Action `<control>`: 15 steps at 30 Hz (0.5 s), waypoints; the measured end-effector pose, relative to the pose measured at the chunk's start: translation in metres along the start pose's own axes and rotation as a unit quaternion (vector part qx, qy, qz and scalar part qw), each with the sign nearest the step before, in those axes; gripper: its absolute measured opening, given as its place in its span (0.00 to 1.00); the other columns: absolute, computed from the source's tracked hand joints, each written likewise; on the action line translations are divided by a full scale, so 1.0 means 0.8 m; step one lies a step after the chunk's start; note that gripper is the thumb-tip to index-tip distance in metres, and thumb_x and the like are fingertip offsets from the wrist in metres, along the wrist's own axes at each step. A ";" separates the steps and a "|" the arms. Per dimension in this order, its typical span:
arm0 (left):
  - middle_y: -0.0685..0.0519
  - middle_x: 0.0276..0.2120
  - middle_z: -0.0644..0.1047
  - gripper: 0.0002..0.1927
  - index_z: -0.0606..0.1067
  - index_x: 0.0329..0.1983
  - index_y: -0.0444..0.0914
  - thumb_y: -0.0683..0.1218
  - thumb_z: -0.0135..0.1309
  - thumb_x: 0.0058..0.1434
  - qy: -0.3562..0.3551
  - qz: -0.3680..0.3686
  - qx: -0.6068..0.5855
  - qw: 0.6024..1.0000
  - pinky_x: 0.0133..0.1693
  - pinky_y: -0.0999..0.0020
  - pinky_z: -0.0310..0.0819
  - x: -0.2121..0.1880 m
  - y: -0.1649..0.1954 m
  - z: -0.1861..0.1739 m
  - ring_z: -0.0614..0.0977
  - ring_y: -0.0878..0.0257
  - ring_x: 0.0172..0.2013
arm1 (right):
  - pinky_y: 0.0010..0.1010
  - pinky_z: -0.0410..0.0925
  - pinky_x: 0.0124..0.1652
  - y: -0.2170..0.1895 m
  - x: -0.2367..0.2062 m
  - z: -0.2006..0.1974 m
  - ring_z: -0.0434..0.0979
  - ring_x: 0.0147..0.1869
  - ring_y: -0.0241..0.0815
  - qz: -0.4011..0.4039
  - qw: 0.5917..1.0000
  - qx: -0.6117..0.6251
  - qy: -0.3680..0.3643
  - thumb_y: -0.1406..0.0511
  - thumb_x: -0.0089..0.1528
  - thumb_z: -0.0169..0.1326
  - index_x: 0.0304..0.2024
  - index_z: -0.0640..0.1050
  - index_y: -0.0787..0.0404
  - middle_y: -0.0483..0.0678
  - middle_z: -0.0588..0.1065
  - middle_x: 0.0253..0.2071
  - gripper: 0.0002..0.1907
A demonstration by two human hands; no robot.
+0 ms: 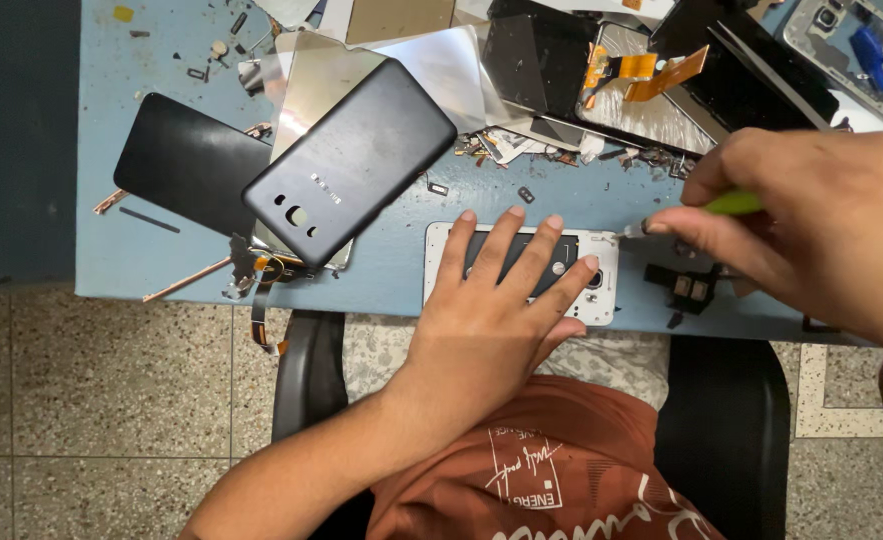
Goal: The person uses a green screwdriver to remove screws from a white smartphone chassis on a cluttered workbench. They repeatedly loosen and remove screws, then place them on the table among other disassembled phone parts.
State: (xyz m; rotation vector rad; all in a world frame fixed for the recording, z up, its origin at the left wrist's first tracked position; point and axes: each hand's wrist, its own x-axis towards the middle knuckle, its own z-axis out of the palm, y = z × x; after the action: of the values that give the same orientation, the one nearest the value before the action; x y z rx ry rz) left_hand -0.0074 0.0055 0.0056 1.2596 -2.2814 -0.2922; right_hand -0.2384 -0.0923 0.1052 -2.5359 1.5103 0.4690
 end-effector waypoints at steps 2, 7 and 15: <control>0.43 0.65 0.72 0.27 0.75 0.64 0.47 0.59 0.58 0.64 0.001 0.000 0.000 1.000 0.68 0.36 0.56 0.000 0.000 -0.001 0.68 0.42 0.67 | 0.28 0.76 0.34 0.001 -0.002 -0.003 0.84 0.47 0.40 -0.164 0.971 0.102 0.140 0.59 0.53 0.67 0.37 0.77 0.59 0.53 0.80 0.54 0.15; 0.43 0.64 0.72 0.27 0.75 0.64 0.46 0.59 0.58 0.63 0.002 0.000 0.000 1.000 0.67 0.36 0.56 0.000 0.000 -0.002 0.69 0.42 0.66 | 0.25 0.77 0.36 -0.007 -0.004 -0.002 0.86 0.40 0.32 -0.008 1.000 -0.007 0.004 0.54 0.57 0.61 0.40 0.78 0.51 0.40 0.83 0.39 0.13; 0.43 0.64 0.72 0.27 0.75 0.64 0.46 0.59 0.58 0.64 0.006 0.002 -0.001 1.000 0.68 0.36 0.56 0.000 -0.001 -0.001 0.69 0.42 0.66 | 0.27 0.75 0.35 -0.007 -0.002 -0.006 0.85 0.41 0.36 -0.106 0.991 0.045 0.069 0.57 0.55 0.63 0.37 0.78 0.54 0.41 0.82 0.39 0.13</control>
State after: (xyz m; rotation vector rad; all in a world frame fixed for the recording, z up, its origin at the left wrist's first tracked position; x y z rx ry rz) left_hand -0.0064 0.0054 0.0061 1.2536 -2.2734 -0.2845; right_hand -0.2335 -0.0899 0.1101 -2.6644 1.2500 0.1950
